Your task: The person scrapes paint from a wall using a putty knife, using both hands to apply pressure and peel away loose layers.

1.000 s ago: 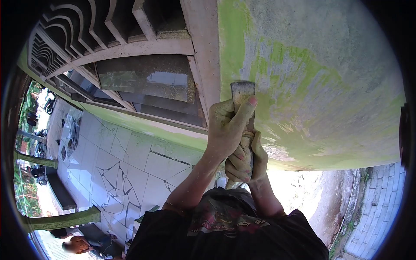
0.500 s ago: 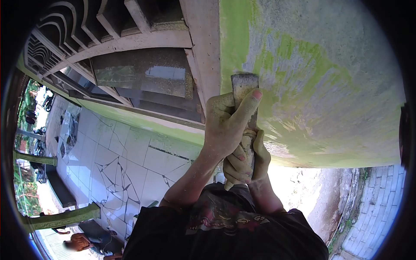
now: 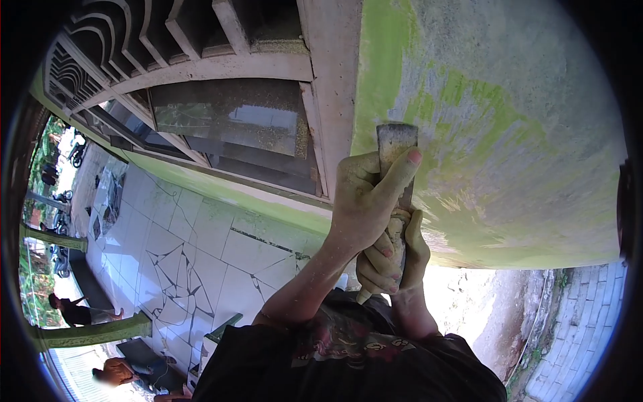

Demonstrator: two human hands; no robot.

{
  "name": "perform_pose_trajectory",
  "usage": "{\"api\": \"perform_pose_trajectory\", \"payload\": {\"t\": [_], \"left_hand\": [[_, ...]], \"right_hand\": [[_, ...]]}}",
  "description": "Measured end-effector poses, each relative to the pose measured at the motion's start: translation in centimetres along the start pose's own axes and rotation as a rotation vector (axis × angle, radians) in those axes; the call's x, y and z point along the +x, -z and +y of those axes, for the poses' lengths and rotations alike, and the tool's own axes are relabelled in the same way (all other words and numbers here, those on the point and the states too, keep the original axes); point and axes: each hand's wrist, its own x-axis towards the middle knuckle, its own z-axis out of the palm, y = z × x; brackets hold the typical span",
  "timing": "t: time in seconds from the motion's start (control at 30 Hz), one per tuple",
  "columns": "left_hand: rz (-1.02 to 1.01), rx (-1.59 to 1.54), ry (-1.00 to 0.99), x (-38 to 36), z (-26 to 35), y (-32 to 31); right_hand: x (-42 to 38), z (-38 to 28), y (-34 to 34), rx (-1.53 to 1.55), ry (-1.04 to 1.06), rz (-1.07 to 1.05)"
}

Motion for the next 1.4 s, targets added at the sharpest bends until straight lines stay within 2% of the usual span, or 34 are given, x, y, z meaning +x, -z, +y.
{"api": "perform_pose_trajectory", "payload": {"t": [0.07,0.13,0.23,0.37,0.5,0.6,0.67,0.73,0.8,0.9,0.97,1.03,1.13,1.27,1.4], "left_hand": [[-0.01,-0.057,0.037,0.3,1.7,-0.3],[-0.024,-0.055,-0.008,-0.1,0.7,-0.1],[-0.026,-0.011,-0.074,0.1,0.1,0.0],[0.018,-0.065,0.063,0.5,2.0,-0.1],[-0.006,-0.001,-0.001,0.0,-0.1,0.4],[0.029,0.022,0.028,-0.6,-0.2,0.6],[0.07,-0.05,0.084,-0.3,1.9,0.0],[0.071,-0.066,0.044,-0.5,0.8,0.1],[0.07,0.058,-0.001,-0.5,-0.5,0.6],[0.049,0.032,-0.073,0.2,-0.2,0.6],[0.075,-0.01,-0.039,-0.2,1.4,-0.2],[0.09,-0.048,-0.053,0.0,1.8,-0.2],[0.038,0.071,-0.069,0.5,0.8,0.5],[0.042,0.062,-0.039,-0.3,0.9,0.4],[0.043,0.055,-0.065,0.5,0.7,0.4]], "right_hand": [[1.0,-0.4,-1.4,-0.041,-0.016,-0.016],[0.4,-0.1,-1.3,-0.033,-0.029,-0.051],[0.0,0.3,-0.8,-0.033,0.013,0.057],[1.4,0.1,-2.4,-0.06,0.014,0.046],[0.1,0.6,-0.5,0.011,0.015,0.037],[-0.3,1.1,-0.6,-0.062,0.002,0.132],[0.6,0.8,-2.2,-0.085,-0.028,0.083],[0.4,1.0,-1.2,-0.04,-0.026,0.081],[-0.1,1.1,-0.1,0.012,-0.016,0.061],[0.9,0.4,-0.9,-0.052,0.002,0.049],[0.8,0.4,-1.3,-0.092,0.002,0.041],[1.1,0.2,-1.6,-0.009,-0.04,0.048],[0.5,1.0,-0.7,0.051,-0.02,0.024],[1.5,0.5,-1.6,-0.004,-0.021,0.019],[0.3,1.1,-0.8,0.104,-0.019,0.014]]}}
